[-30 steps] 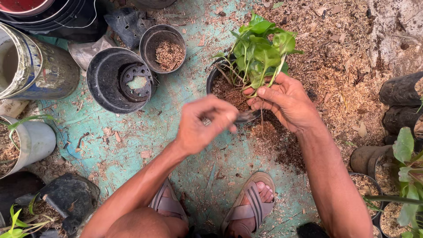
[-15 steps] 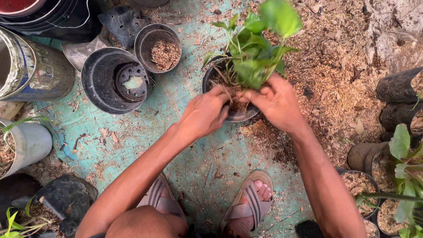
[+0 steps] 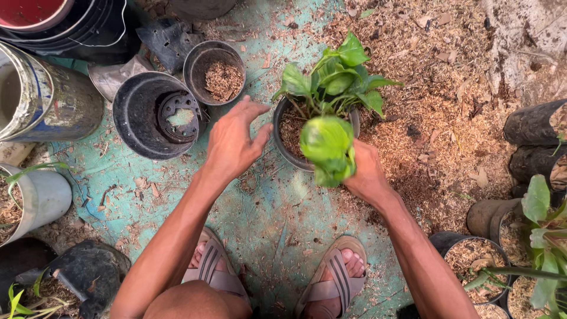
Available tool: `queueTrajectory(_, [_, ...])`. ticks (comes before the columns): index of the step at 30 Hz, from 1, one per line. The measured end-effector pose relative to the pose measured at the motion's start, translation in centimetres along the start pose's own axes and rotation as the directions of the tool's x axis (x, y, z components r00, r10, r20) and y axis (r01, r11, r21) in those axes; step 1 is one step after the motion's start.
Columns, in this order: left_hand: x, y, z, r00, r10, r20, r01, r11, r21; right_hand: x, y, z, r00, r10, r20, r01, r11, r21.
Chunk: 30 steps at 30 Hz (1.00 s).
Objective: The person removes a plant from a small black nursery bag and places it into a larger black plastic pot. They add wood shavings around the plant's base, pat the material down, and adjust the plant's position to secure it in the new container.
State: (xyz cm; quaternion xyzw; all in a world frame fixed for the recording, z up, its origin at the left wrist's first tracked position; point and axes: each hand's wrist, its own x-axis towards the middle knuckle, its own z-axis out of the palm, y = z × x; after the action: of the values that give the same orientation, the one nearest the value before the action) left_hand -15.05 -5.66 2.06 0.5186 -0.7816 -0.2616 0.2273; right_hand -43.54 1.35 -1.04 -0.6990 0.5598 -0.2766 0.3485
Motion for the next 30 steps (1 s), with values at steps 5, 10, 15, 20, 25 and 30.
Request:
queueTrajectory(5, [3.1,-3.4,3.3,0.979,0.113,0.167,-0.099,0.991,-0.087,0.1,-0.3,-0.5,0.971,0.188,0.145,-0.192,0.981,0.014])
queueTrajectory(10, [8.2,-3.6,4.4,0.897,0.019,0.442,0.287,0.736,-0.613,0.6,-0.8,-0.4,0.998,-0.044,-0.037,0.038,0.989,-0.143])
queueTrajectory(15, [11.9,-1.9,4.7,0.899,0.146,0.412,0.198,0.705,-0.681,1.3,-0.4,-1.7,0.823,0.568,0.024,-0.416,0.572,0.707])
queueTrajectory(20, [14.9,0.9,4.3,0.85,0.241,0.468,0.059,0.84,-0.54,2.0,0.8,-2.8,0.811,0.585,-0.026,-0.585,0.809,-0.057])
queueTrajectory(25, [13.5,3.5,2.7,0.853,0.197,0.483,-0.024,0.94,-0.341,1.9,1.1,-2.2,0.825,0.532,-0.193,-0.498,0.844,0.198])
queueTrajectory(30, [9.2,4.2,1.4,0.876,0.146,0.459,-0.055,0.977,-0.206,1.2,0.4,-3.5,0.854,0.496,-0.158,-0.417,0.833,0.363])
